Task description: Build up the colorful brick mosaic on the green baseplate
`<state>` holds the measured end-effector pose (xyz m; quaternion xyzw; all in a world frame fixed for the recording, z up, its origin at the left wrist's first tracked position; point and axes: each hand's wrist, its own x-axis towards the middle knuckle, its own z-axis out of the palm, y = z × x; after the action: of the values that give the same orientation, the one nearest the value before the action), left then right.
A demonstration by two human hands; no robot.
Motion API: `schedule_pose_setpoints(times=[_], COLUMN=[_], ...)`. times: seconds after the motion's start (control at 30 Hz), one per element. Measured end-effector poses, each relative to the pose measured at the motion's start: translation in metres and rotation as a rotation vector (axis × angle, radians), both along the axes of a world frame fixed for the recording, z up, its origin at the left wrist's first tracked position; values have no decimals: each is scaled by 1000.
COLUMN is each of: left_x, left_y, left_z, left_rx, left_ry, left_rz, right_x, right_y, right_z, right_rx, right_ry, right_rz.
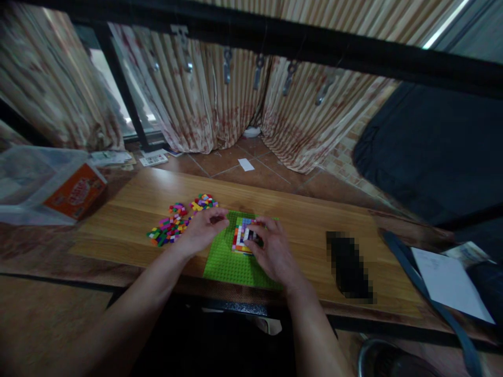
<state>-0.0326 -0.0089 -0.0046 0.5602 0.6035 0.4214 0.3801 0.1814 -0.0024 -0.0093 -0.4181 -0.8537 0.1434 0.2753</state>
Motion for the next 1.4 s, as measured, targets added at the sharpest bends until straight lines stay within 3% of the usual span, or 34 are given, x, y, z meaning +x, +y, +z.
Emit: schedule_pose_setpoints(times=[0.17,0.43,0.63,1.07,1.27,1.4], left_x=[11,21,28,35,38,37], left_y=[-6,-4,-3,2,3,1], left_z=[1,-3,-5,-15,-11,-9], left_rx=[-31,-44,-49,-105,-132,-126], left_ry=[143,168,198,-13,10,58], left_rz=[-49,-74,-71,-70,-43,-46], right_x=[-4,-10,-11,-7,-8,-9], right_y=[-3,-10,-13,-8,-8,-6], right_z=[1,15,14,2,3,7], right_rx=[68,125,150,16,-3,21], right_ry=[-102,-271,-317,-65,37,156], right_rz=[-22,-22,-53,-102,-113,-196])
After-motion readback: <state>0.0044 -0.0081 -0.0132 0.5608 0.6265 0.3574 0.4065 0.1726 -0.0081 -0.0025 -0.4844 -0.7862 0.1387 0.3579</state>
